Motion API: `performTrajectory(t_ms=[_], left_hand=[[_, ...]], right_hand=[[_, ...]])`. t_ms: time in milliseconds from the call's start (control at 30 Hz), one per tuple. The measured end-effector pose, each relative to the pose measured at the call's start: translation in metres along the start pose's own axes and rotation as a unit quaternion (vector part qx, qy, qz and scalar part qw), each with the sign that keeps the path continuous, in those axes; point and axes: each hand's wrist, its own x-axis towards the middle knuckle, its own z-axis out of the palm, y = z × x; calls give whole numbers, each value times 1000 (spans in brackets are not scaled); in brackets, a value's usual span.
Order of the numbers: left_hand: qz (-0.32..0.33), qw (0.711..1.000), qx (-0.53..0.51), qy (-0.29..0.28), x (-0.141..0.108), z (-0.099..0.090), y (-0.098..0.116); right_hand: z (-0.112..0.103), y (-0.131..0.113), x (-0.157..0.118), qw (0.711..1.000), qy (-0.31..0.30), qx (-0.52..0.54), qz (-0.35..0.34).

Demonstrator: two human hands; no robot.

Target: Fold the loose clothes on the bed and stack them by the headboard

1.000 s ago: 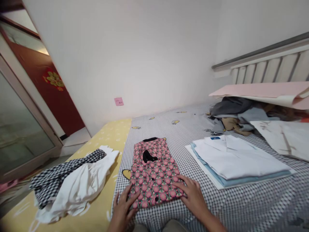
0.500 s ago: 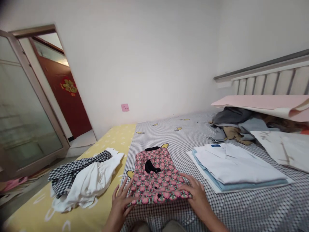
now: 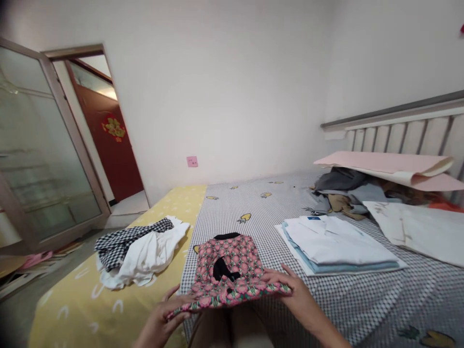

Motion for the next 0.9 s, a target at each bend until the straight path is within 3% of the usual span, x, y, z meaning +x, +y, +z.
performTrajectory(t_ms=[167, 300, 433, 567, 733, 900], left_hand=[[-120, 977, -163, 70, 34, -7, 8], [-173, 936, -306, 34, 95, -23, 3], [-216, 868, -446, -21, 168, -29, -29], [-286, 813, -507, -11, 225, -10, -77], [-351, 784, -513, 2, 251, 18, -122], [-392, 787, -475, 35, 256, 33, -142]], right_hand=[[7, -2, 48, 991, 22, 106, 73], [15, 14, 96, 975, 48, 179, 127], [26, 42, 150, 931, 41, 298, 205], [45, 86, 197, 892, 46, 369, 258], [60, 133, 223, 896, 34, 319, 308], [62, 144, 228, 940, 27, 175, 290]])
